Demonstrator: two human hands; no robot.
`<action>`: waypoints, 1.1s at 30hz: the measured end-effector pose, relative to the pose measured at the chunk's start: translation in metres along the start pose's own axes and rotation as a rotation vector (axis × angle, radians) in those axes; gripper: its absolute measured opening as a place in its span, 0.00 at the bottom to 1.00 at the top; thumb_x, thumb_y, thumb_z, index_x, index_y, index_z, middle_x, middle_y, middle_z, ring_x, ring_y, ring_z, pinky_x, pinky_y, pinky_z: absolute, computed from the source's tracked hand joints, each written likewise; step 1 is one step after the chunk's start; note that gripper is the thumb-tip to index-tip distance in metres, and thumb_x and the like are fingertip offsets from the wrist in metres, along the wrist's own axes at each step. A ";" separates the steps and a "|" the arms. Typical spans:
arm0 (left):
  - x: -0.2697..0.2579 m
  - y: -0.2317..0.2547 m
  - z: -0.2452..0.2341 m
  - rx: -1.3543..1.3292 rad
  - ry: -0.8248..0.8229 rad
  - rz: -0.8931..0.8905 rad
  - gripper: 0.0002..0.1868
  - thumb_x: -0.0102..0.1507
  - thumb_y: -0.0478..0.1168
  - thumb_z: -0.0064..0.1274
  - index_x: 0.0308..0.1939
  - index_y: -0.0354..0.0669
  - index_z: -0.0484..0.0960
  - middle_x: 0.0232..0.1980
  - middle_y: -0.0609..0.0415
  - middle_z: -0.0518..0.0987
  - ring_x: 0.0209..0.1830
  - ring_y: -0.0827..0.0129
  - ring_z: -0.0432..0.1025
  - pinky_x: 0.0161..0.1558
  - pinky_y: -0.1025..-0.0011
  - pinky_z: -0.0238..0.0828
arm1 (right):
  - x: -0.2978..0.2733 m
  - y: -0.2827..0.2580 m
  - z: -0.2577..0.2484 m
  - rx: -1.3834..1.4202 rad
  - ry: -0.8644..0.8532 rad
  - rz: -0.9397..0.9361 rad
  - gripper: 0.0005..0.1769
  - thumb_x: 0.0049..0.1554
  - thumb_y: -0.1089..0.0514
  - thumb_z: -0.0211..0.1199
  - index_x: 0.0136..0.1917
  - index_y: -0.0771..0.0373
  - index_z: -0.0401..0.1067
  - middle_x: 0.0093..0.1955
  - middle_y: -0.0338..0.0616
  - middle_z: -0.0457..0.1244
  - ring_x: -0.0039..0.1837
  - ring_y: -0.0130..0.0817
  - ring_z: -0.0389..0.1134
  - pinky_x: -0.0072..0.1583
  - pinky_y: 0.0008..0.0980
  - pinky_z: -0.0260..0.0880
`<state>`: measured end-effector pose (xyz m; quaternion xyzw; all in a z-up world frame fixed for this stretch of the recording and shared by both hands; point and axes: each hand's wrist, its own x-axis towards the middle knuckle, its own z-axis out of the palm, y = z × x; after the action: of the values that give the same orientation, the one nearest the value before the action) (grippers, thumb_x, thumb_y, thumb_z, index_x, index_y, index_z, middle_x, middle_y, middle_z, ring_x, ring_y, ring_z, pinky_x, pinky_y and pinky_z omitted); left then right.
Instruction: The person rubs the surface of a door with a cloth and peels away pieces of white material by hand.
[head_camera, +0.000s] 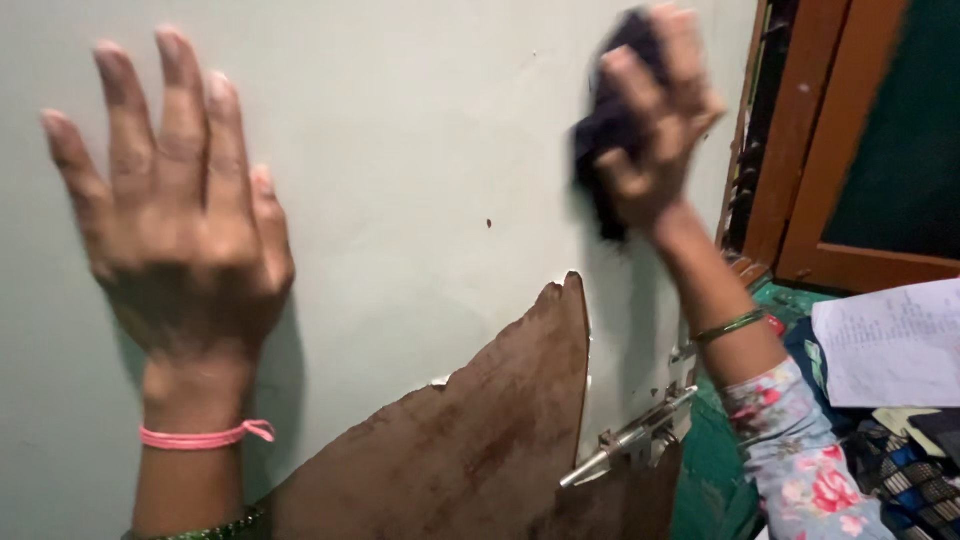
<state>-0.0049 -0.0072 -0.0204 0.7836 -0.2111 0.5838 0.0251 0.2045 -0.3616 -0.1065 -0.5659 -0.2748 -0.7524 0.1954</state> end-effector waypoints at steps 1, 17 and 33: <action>-0.003 0.002 0.001 -0.003 -0.007 -0.014 0.23 0.73 0.36 0.43 0.70 0.24 0.72 0.79 0.35 0.62 0.80 0.35 0.48 0.74 0.31 0.30 | -0.012 0.022 -0.010 -0.073 -0.013 0.099 0.43 0.61 0.24 0.40 0.79 0.46 0.65 0.85 0.51 0.47 0.85 0.50 0.51 0.75 0.46 0.45; -0.038 -0.024 0.021 0.434 0.059 0.154 0.25 0.74 0.31 0.40 0.75 0.27 0.74 0.84 0.42 0.66 0.86 0.44 0.53 0.84 0.43 0.36 | -0.165 -0.208 0.002 -0.035 -0.088 0.402 0.39 0.67 0.28 0.38 0.80 0.50 0.60 0.85 0.60 0.47 0.85 0.56 0.49 0.79 0.54 0.40; -0.177 -0.029 0.032 0.320 -0.104 0.122 0.26 0.74 0.36 0.43 0.77 0.34 0.72 0.81 0.48 0.64 0.82 0.46 0.51 0.81 0.48 0.36 | -0.237 -0.183 -0.011 -0.095 -0.310 -0.492 0.30 0.67 0.57 0.61 0.78 0.35 0.62 0.82 0.40 0.52 0.82 0.49 0.53 0.84 0.56 0.30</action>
<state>-0.0067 0.0632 -0.1886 0.7926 -0.1637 0.5689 -0.1463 0.1523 -0.2312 -0.3715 -0.5990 -0.3946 -0.6938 -0.0639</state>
